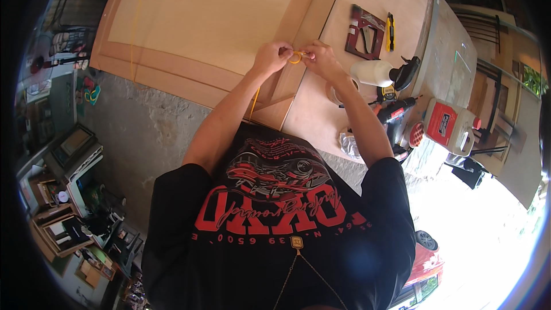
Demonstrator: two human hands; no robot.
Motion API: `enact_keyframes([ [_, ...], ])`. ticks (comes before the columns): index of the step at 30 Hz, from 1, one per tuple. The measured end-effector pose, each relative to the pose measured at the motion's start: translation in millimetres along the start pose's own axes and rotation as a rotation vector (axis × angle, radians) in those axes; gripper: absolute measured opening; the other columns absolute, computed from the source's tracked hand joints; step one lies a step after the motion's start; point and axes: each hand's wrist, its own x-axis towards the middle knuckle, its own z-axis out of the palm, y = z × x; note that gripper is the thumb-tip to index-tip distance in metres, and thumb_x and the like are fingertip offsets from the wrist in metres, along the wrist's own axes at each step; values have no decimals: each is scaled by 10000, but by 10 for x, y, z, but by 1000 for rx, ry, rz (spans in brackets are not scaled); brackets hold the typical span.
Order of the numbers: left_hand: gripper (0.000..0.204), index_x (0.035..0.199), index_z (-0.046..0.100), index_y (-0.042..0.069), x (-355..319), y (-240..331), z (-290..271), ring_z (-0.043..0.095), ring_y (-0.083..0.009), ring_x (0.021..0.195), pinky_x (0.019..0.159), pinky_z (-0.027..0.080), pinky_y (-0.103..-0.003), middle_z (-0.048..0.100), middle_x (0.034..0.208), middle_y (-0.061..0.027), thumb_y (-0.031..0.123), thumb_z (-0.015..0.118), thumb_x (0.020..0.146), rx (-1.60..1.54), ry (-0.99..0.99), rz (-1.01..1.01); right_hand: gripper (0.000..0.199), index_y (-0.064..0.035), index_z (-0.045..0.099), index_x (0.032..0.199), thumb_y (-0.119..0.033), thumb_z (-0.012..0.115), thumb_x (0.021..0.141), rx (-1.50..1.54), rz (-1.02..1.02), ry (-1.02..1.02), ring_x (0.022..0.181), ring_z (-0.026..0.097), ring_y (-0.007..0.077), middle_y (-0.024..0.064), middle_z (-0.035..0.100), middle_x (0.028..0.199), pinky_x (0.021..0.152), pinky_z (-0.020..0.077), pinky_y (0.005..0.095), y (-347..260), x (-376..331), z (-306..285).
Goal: The person assembles a wooden picture frame by applying tape to the edges, measuring with a tape measure, drilling screws into the frame, and threading yellow rope through the drilled holes. The person handles the frame, tape, drill, screws, and rope throughout the process.
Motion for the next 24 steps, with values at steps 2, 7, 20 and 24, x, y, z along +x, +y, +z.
enact_keyframes([
  [2,165,931,726,62,74,0,-29,653,-120,711,650,508,-285,718,806,-62,206,726,851,-52,-63,-27,179,-22,710,949,-75,651,788,-104,-30,28,748,645,311,152,622,829,707,530,416,-26,-14,18],
  [7,153,930,738,90,73,103,-136,489,-72,604,557,413,-269,563,655,30,219,741,847,-237,-144,-48,198,-15,698,916,-164,578,867,-422,59,-241,727,645,359,194,672,859,711,521,437,-320,-9,-205],
  [20,281,856,664,12,104,140,-28,458,-61,547,504,368,-255,565,590,-22,287,677,911,-319,58,-18,203,-9,697,952,-165,696,822,15,99,40,676,640,270,153,659,784,687,511,362,-195,57,-29],
  [24,267,837,666,10,81,111,-88,500,-73,571,520,393,-263,605,623,-30,267,682,908,-90,19,58,229,6,709,919,-184,737,795,-27,-7,144,704,652,309,160,664,805,673,516,387,-140,26,169],
])
